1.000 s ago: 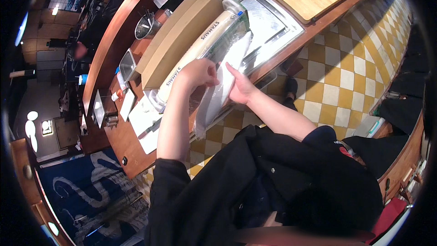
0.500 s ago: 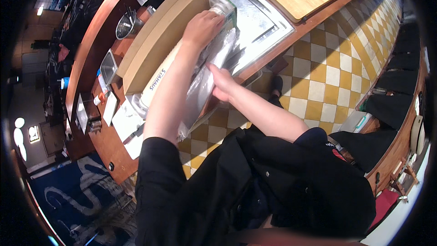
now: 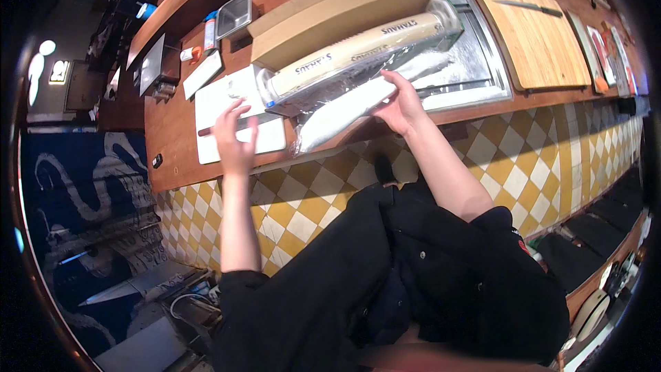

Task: The person wraps a piece of fish fillet in paper towels, then in plastic wrap, and places it in a refrigerator. They also retrieve a metal tray from the refrigerator and place it on the counter.

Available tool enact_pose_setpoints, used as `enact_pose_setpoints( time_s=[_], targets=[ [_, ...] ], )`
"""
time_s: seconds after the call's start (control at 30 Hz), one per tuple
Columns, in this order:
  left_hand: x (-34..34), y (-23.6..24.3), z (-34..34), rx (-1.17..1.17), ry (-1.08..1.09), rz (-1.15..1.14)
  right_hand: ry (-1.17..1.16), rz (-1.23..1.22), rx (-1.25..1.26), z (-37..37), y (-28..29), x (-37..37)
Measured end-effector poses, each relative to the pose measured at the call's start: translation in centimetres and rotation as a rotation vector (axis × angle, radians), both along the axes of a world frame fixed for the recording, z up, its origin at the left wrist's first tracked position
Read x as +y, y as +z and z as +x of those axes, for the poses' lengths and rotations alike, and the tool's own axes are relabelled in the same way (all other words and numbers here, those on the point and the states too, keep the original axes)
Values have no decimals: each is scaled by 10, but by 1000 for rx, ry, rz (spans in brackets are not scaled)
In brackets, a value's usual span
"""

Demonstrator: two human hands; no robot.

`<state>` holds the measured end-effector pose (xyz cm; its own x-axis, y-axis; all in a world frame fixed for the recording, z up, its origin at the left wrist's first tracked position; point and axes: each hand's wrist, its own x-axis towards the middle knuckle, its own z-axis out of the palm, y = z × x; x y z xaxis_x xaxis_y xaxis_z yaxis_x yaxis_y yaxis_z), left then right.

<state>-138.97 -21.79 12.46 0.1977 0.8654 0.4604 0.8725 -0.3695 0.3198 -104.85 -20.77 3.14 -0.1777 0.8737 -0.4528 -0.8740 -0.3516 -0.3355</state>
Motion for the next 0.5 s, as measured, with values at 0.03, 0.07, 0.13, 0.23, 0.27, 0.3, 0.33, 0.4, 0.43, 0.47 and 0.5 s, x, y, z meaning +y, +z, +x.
enact_pose_setpoints(
  time_s=[0.03,0.07,0.13,0.23,0.27,0.3,0.33,0.4,0.43,0.47,0.5],
  targets=[
    [-16,-2,25,-157,-77,-49,3,-31,3,-1,1,1],
    [-29,19,66,-7,-247,-150,-12,-54,-69,-3,11,-1],
    [-45,5,116,345,-310,-172,2,-31,-120,-7,21,-4],
    [-11,-19,129,448,-190,-434,87,37,-153,-9,38,-7],
    [-8,-23,121,278,-270,-422,111,23,-157,-5,46,-10],
    [0,-21,111,112,-359,-405,126,11,-163,0,56,-10],
    [6,-5,107,9,-427,-500,204,-39,-230,5,74,-13],
    [23,19,96,-104,-527,-627,265,26,-430,13,66,3],
    [32,26,92,-124,-597,-614,288,56,-529,17,64,13],
    [38,34,91,-154,-627,-689,164,95,-433,13,60,21],
    [42,38,86,-220,-630,-801,87,126,-384,3,65,32]
  ],
)
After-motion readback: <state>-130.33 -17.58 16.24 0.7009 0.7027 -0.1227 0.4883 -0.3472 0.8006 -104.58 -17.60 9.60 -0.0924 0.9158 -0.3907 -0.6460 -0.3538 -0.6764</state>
